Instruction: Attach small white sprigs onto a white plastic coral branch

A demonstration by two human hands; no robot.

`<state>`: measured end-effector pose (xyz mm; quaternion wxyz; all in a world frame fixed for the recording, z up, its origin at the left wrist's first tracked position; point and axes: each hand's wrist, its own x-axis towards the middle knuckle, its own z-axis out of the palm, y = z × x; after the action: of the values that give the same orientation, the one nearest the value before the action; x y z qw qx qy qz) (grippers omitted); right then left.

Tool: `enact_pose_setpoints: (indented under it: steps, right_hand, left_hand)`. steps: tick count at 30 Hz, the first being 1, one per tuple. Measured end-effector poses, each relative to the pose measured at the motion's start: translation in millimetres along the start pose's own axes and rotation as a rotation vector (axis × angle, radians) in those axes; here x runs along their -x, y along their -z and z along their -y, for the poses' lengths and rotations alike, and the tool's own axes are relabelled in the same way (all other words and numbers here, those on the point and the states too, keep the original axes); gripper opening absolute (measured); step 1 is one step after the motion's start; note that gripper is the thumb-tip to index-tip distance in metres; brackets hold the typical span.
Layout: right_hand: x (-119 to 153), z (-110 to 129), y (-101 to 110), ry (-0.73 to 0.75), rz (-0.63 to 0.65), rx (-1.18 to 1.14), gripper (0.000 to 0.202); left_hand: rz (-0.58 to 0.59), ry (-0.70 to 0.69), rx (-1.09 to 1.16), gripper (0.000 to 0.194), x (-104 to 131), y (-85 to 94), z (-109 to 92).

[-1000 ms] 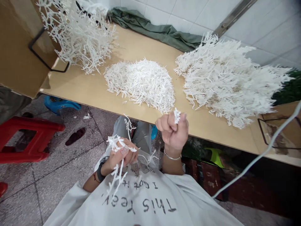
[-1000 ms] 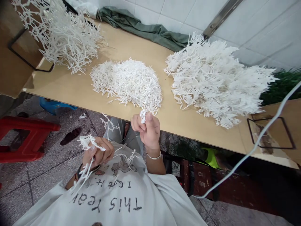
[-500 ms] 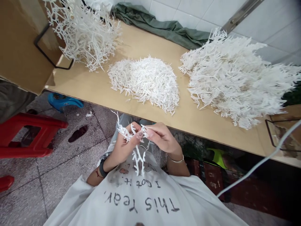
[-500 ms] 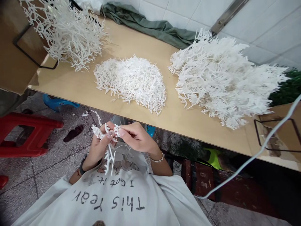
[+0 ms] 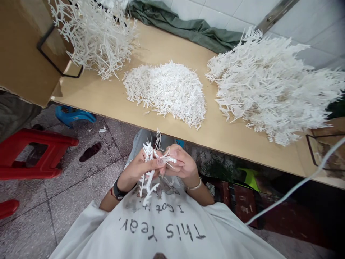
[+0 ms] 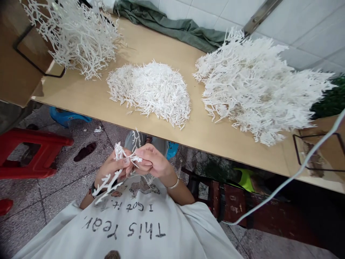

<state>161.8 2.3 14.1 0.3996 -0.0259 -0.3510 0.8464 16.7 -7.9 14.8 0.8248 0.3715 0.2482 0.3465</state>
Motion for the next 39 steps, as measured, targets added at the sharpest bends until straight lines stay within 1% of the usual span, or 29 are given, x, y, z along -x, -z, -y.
enact_pose_setpoints:
  steps: [2,3,6,9,15,20,22,23,24,25,27,29,30,31,33,34,36,39]
  right_hand:
    - [-1.3,-8.1,-0.6,0.055,0.09,-0.139,0.05]
    - [-1.4,-11.1,-1.1,0.076,0.112,-0.183,0.049]
    - [-0.4,-15.4,-3.7,0.062,0.128,-0.25,0.048]
    - [1.1,-15.1,-7.2,0.042,0.199,-0.33,0.045]
    - [1.6,-16.0,-10.0,0.097,0.399,-0.546,0.041]
    - [0.4,-21.3,-8.9,0.162,0.466,-0.612,0.037]
    - [1.3,-22.4,-5.8,0.178,0.478,-0.588,0.037]
    - [2.4,-21.9,-3.8,0.182,0.453,-0.53,0.038]
    - [4.0,-20.4,-1.9,0.19,0.402,-0.426,0.039]
    - [6.0,-17.8,-0.4,0.205,0.322,-0.271,0.04]
    - [10.8,-10.4,0.4,0.242,0.11,0.157,0.042]
    - [15.0,-2.4,-2.2,0.257,-0.096,0.599,0.04]
    - [16.5,0.6,-4.5,0.25,-0.185,0.789,0.039]
    - [17.4,2.4,-7.1,0.246,-0.257,0.948,0.038]
    - [17.4,2.1,-11.7,0.263,-0.364,1.177,0.034]
    - [16.6,0.2,-13.2,0.287,-0.407,1.257,0.033]
    - [14.5,-4.8,-14.3,0.348,-0.486,1.35,0.032]
    - [11.1,-9.2,-12.2,0.403,-0.575,1.409,0.035]
  left_hand:
    - [-0.001,0.024,0.062,0.039,0.8,-0.7,1.7]
    - [-0.001,0.046,0.11,0.037,1.4,-0.8,2.4]
    - [0.007,0.103,0.236,0.032,2.9,-1.0,3.6]
    - [0.053,0.144,0.282,0.031,4.2,-1.7,4.4]
    - [0.165,0.226,0.361,0.03,1.8,-5.3,4.9]
    - [0.229,0.257,0.393,0.034,-4.0,-10.4,3.4]
    - [0.236,0.235,0.404,0.035,-5.1,-11.9,5.5]
    - [0.226,0.205,0.394,0.037,-5.4,-12.2,7.5]
    - [0.197,0.157,0.369,0.039,-5.4,-12.1,10.1]
    - [0.151,0.08,0.333,0.04,-5.3,-11.3,13.1]
    - [0.025,-0.131,0.215,0.039,-4.5,-8.1,19.0]
    - [-0.136,-0.343,0.069,0.035,-3.0,-3.8,22.9]
    - [-0.208,-0.422,-0.002,0.033,-2.2,-2.1,23.4]
    - [-0.266,-0.473,-0.074,0.032,-1.4,-1.1,22.8]
    - [-0.339,-0.512,-0.212,0.032,-0.4,-1.7,19.0]
    - [-0.361,-0.509,-0.277,0.033,-0.6,-3.2,16.4]
    - [-0.408,-0.474,-0.37,0.031,-3.0,-7.6,11.8]
    - [-0.486,-0.432,-0.362,0.018,-11.6,-13.1,9.6]
